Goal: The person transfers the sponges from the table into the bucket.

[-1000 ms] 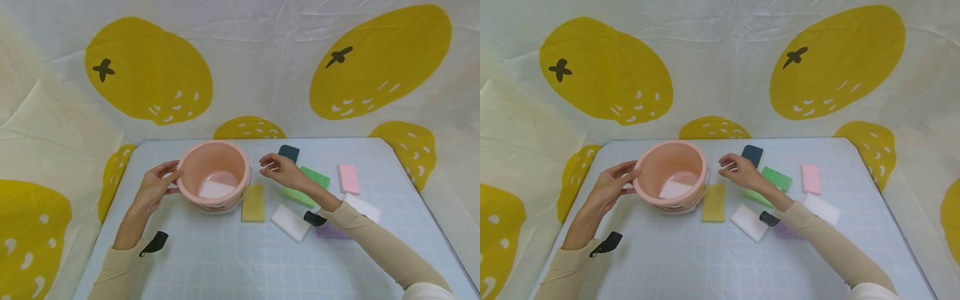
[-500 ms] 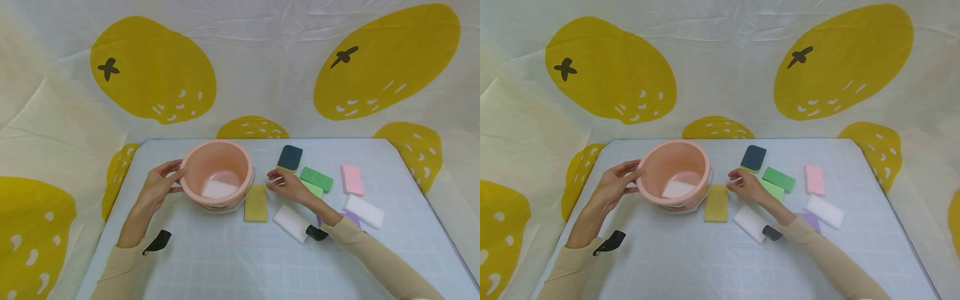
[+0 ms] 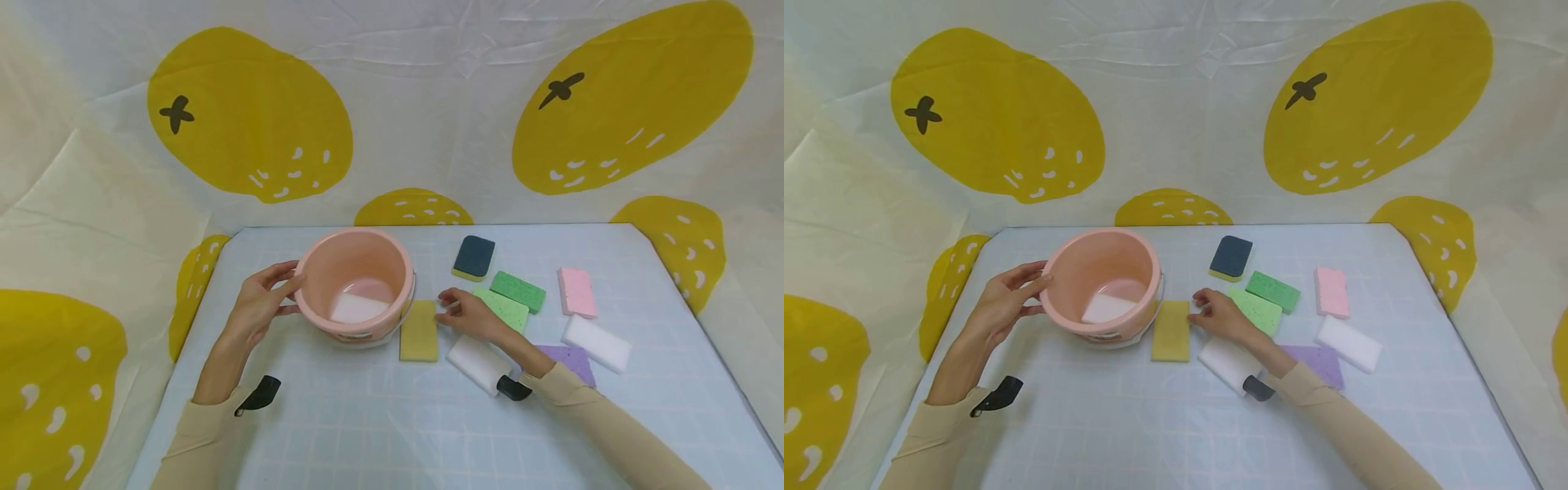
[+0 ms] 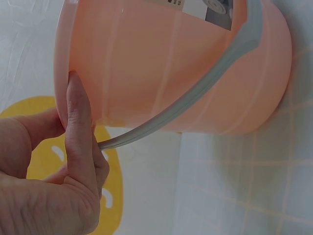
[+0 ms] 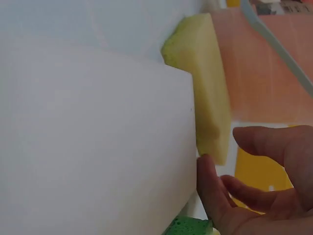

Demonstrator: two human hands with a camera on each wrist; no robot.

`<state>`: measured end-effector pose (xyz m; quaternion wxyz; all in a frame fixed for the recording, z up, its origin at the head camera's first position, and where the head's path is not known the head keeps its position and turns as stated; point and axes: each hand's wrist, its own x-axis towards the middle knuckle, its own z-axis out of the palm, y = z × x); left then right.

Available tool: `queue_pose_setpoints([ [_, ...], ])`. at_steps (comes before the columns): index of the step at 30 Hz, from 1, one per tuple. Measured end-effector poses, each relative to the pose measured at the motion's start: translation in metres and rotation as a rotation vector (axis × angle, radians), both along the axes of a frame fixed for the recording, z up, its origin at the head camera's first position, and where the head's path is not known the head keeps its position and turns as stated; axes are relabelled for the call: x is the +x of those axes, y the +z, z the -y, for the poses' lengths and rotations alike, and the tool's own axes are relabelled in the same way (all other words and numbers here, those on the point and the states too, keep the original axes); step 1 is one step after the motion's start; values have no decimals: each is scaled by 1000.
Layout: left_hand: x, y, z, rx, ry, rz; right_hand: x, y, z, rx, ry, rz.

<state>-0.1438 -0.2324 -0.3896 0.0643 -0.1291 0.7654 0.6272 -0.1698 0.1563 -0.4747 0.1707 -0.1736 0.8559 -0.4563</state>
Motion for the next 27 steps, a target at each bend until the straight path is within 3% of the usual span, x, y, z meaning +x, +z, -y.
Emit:
queue_pose_setpoints([
  [11,1,1,-1,5,-5,2,2,-8,8,19,37,-7],
  [27,1,3,-1,-12,2,17,8,-2,17,-20,-62,29],
])
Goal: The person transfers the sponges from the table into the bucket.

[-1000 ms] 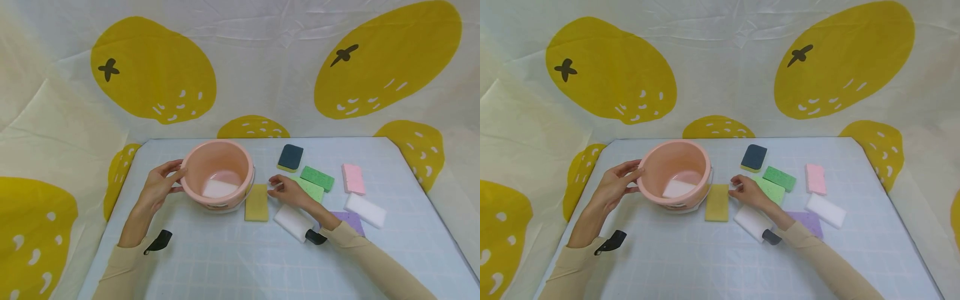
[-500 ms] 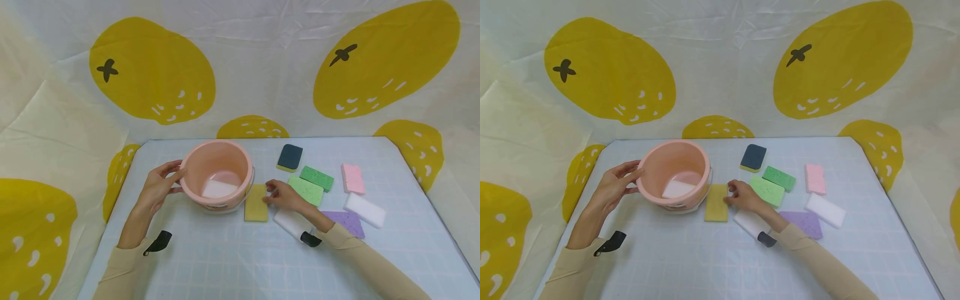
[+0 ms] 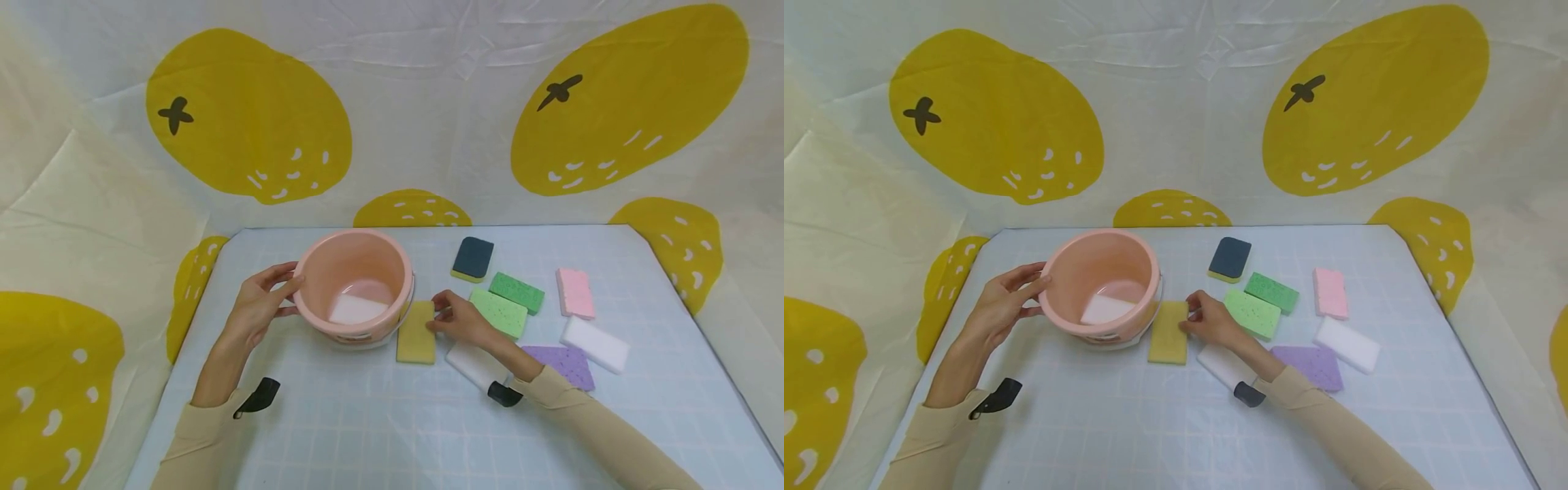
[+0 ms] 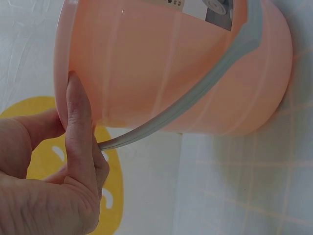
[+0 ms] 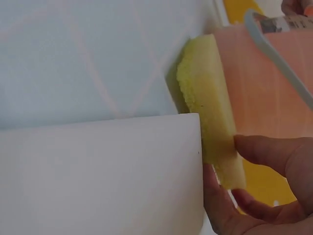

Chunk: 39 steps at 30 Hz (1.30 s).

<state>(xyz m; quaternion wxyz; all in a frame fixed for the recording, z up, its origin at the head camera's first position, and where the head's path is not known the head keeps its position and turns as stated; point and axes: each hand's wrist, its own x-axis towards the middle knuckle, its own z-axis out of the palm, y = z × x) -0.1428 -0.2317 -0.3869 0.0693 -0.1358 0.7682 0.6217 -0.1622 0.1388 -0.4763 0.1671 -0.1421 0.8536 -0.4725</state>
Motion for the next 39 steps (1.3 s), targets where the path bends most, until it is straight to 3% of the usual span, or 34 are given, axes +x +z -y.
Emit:
queue_pose_setpoints([
  [11,0,0,0,-4,2,-5,-1,6,-4,-39,-103,38],
  [39,-1,0,0,-18,3,-2,-11,40,-45,-181,-123,129],
])
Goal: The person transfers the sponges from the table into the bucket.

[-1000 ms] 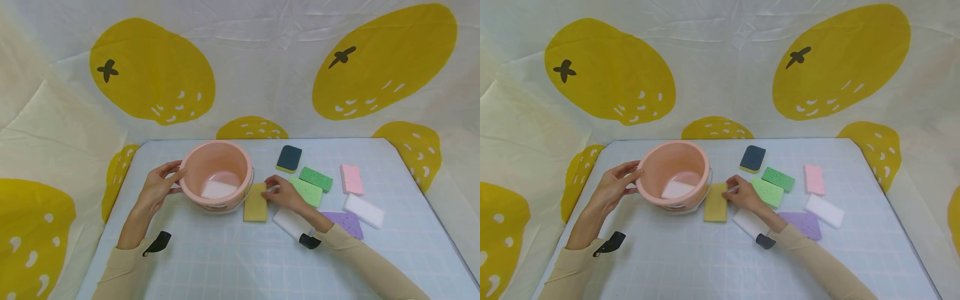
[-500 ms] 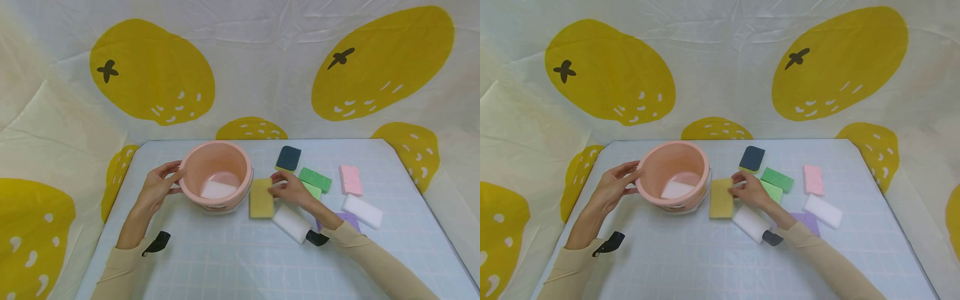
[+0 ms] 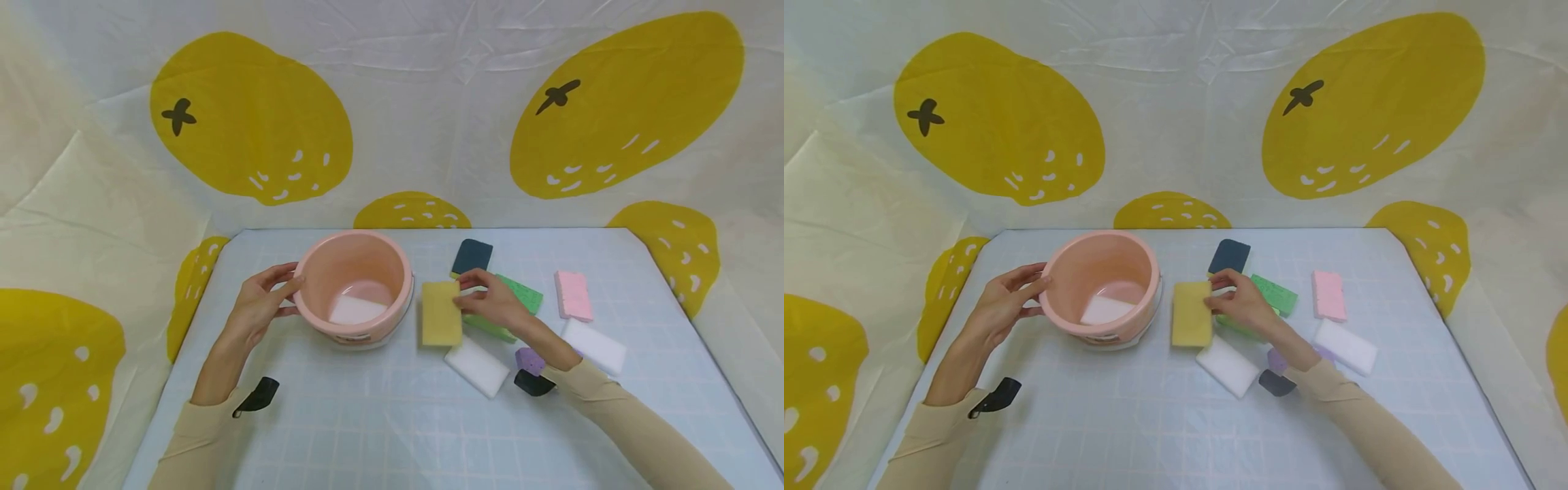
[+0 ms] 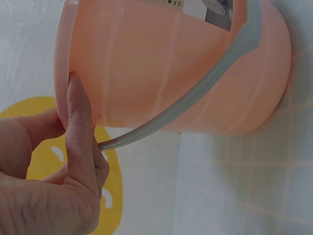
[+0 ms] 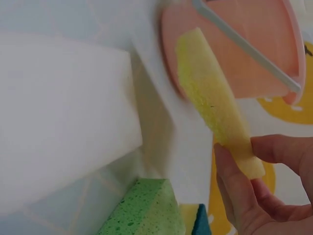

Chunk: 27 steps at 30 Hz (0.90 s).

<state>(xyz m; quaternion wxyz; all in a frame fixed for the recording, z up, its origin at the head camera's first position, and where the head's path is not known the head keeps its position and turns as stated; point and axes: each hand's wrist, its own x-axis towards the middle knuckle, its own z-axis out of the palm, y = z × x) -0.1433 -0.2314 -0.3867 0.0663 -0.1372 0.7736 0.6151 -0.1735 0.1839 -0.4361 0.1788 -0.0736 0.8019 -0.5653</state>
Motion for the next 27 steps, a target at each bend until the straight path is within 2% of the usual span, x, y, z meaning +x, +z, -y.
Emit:
queue_pose_setpoints([
  [12,0,-1,1,8,4,6,-4,16,-12,-59,-26,2],
  [27,0,0,1,27,-5,-6,-12,54,-19,-70,-17,-27],
])
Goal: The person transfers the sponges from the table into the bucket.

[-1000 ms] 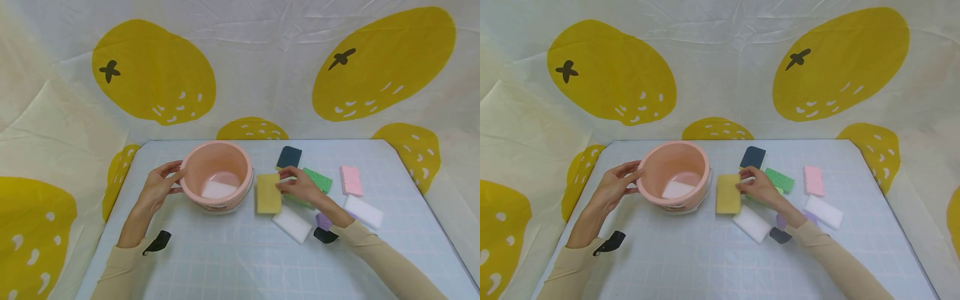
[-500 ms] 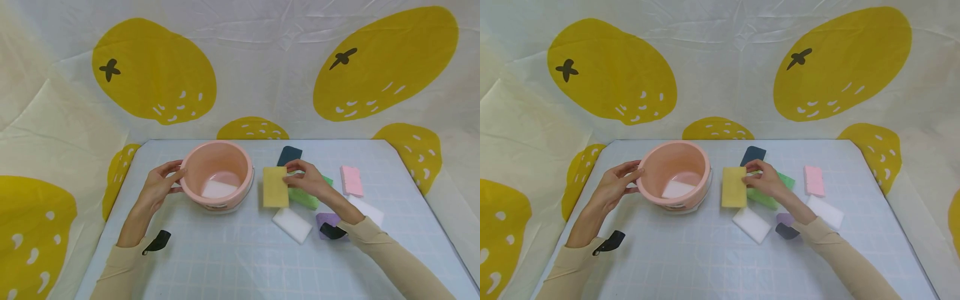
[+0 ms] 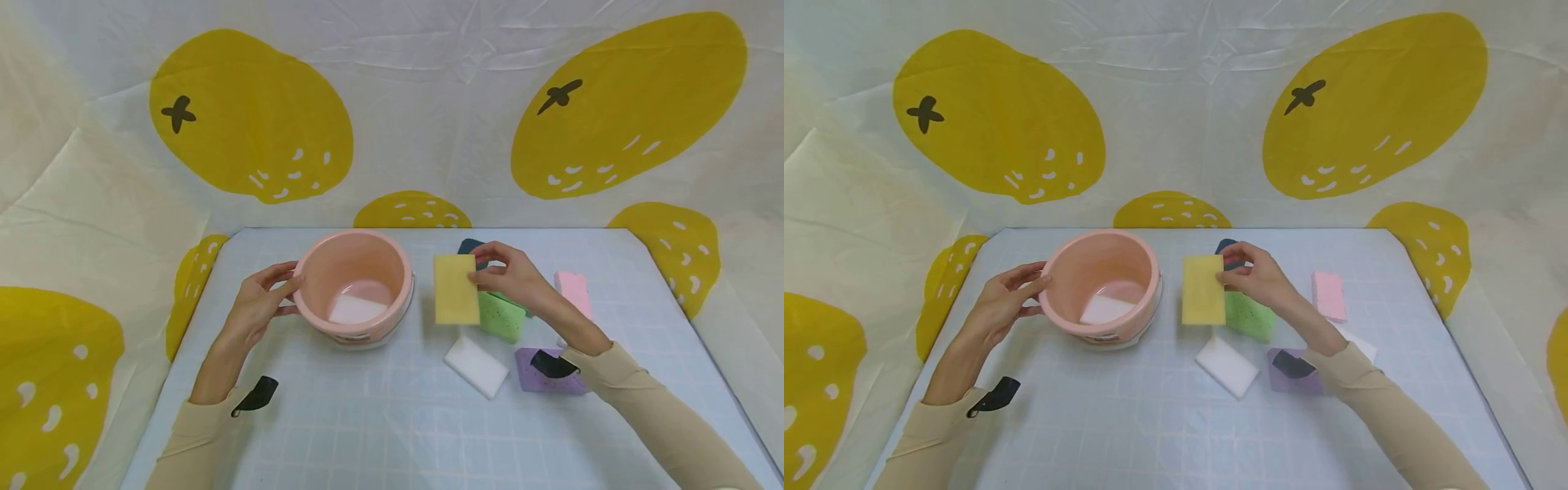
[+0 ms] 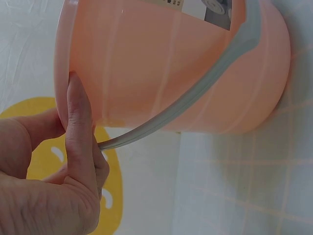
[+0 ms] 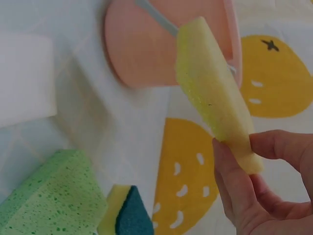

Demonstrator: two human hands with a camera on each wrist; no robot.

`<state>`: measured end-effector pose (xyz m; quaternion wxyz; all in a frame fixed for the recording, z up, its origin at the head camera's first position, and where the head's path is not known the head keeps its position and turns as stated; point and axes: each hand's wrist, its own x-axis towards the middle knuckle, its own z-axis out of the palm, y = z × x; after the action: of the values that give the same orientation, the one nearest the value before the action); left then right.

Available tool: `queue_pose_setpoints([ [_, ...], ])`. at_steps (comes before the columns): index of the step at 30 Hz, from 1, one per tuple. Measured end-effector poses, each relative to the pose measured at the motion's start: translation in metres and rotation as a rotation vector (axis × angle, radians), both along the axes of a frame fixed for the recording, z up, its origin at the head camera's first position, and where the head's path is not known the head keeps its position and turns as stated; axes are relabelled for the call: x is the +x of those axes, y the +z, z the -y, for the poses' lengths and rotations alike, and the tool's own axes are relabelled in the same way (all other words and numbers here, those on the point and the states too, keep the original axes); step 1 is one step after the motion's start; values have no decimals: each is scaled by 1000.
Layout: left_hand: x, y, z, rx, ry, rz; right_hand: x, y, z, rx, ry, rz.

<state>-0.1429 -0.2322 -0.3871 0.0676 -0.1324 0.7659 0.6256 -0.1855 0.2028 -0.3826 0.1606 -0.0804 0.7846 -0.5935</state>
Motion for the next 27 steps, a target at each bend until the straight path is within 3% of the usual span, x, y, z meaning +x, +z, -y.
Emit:
queue_pose_setpoints([
  [13,0,1,-2,-5,4,4,-9,33,12,-8,44,-37],
  [27,0,1,-1,-13,1,9,-22,62,45,-15,96,-64],
])
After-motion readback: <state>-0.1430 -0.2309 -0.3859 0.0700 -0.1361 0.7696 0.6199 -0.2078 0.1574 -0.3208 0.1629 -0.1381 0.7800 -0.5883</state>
